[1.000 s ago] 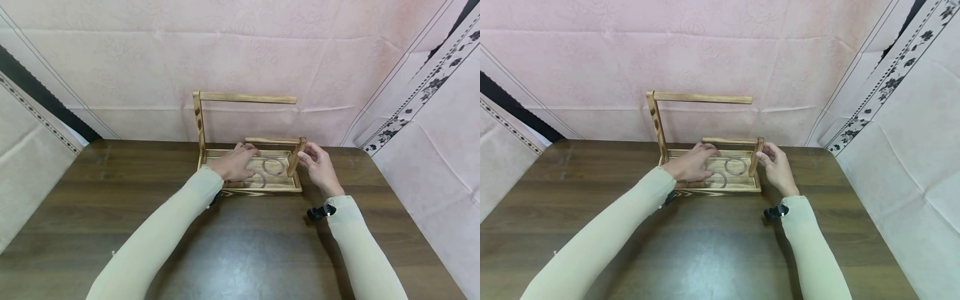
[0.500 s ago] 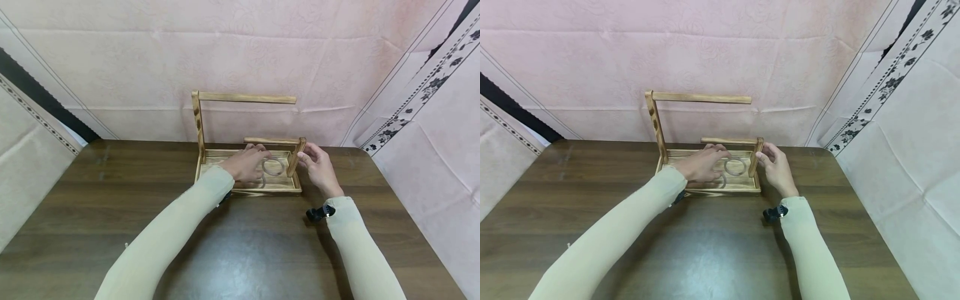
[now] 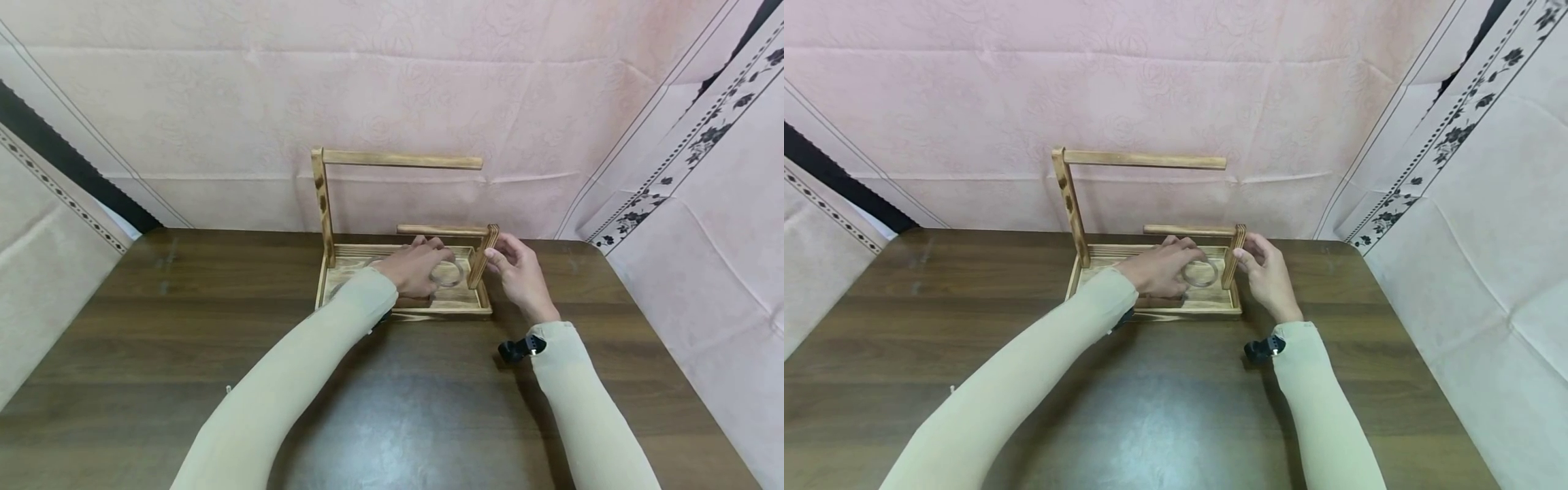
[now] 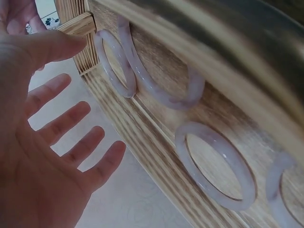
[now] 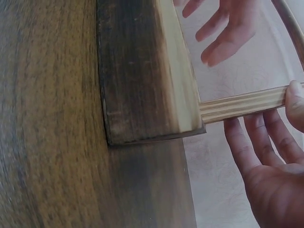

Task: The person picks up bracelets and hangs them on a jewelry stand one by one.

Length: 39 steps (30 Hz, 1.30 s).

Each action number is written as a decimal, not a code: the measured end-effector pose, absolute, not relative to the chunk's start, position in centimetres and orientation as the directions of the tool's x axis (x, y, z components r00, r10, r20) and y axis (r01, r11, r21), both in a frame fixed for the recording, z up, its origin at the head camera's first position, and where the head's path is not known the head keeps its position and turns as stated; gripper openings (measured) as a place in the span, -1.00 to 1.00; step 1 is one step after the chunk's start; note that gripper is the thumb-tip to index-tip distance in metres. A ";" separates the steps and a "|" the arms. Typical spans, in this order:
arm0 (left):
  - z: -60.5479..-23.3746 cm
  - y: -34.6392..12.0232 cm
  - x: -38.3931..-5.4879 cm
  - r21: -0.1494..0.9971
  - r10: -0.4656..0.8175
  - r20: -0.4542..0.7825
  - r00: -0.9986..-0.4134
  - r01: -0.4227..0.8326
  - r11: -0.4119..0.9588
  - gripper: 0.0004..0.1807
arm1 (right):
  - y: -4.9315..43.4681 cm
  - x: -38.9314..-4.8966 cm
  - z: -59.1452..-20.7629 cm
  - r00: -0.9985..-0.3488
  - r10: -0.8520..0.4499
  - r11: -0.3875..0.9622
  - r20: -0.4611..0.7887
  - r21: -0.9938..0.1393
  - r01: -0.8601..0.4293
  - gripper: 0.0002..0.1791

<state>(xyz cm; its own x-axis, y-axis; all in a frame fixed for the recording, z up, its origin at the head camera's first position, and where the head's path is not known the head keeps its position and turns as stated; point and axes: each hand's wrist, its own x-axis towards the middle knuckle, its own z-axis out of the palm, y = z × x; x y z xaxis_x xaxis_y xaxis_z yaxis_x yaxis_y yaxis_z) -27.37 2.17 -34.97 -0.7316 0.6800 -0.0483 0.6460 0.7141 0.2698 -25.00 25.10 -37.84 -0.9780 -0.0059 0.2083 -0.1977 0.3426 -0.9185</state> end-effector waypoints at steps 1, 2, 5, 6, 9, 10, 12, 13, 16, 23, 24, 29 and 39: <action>-34.9 2.3 -27.4 0.268 0.681 -0.059 -0.730 0.646 0.715 -0.31 | 25.1 -25.0 -37.9 -0.978 -0.006 0.340 0.210 -0.919 -0.199 -0.60; -34.9 2.4 -27.4 0.265 0.682 -0.068 -0.728 0.646 0.716 -0.29 | 25.1 -25.0 -37.9 -0.978 -0.004 0.333 0.210 -0.922 -0.199 -0.60; -34.8 2.8 -27.4 0.264 0.684 -0.094 -0.724 0.644 0.718 -0.27 | 25.2 -25.1 -37.9 -0.976 -0.008 0.329 0.216 -0.922 -0.207 -0.59; -34.8 3.0 -27.5 0.264 0.684 -0.100 -0.723 0.643 0.719 -0.26 | 25.2 -25.1 -37.8 -0.976 -0.008 0.327 0.216 -0.922 -0.207 -0.59; -34.8 3.4 -27.6 0.256 0.683 -0.113 -0.722 0.643 0.722 -0.25 | 25.1 -25.1 -37.8 -0.976 -0.009 0.329 0.216 -0.921 -0.207 -0.58; -34.8 3.5 -27.6 0.253 0.681 -0.117 -0.723 0.641 0.724 -0.24 | 25.1 -25.1 -37.8 -0.977 -0.008 0.328 0.214 -0.922 -0.205 -0.58; -34.9 3.8 -27.7 0.243 0.679 -0.124 -0.724 0.641 0.728 -0.22 | 25.1 -25.1 -37.8 -0.977 -0.007 0.327 0.212 -0.923 -0.202 -0.57; -35.0 3.9 -27.8 0.237 0.677 -0.129 -0.724 0.641 0.730 -0.22 | 25.1 -25.1 -37.9 -0.977 -0.006 0.326 0.211 -0.924 -0.201 -0.57; -35.2 4.2 -27.9 0.227 0.676 -0.144 -0.723 0.641 0.733 -0.21 | 25.1 -25.1 -37.9 -0.978 -0.007 0.324 0.208 -0.925 -0.199 -0.57; -35.5 4.8 -28.1 0.229 0.672 -0.179 -0.719 0.634 0.739 -0.20 | 25.3 -25.2 -38.1 -0.977 -0.010 0.326 0.213 -0.923 -0.204 -0.58; -35.6 4.9 -28.2 0.228 0.671 -0.182 -0.718 0.633 0.739 -0.19 | 25.3 -25.2 -38.1 -0.977 -0.011 0.329 0.213 -0.922 -0.205 -0.58; -35.8 5.3 -28.4 0.226 0.670 -0.201 -0.715 0.631 0.742 -0.17 | 25.4 -25.1 -38.2 -0.978 -0.015 0.332 0.209 -0.921 -0.202 -0.56; -35.9 5.5 -28.5 0.230 0.658 -0.242 -0.713 0.617 0.753 -0.20 | 25.1 -25.1 -38.2 -0.978 -0.012 0.307 0.206 -0.930 -0.199 -0.56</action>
<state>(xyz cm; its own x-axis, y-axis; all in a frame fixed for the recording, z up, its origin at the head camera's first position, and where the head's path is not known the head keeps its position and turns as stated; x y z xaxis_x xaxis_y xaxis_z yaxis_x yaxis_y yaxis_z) -28.49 5.49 -35.92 -0.7127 0.6582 -0.2424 0.6169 0.7527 0.2300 -25.11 25.15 -38.15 -0.9785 -0.0115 0.2059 -0.1994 0.3074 -0.9304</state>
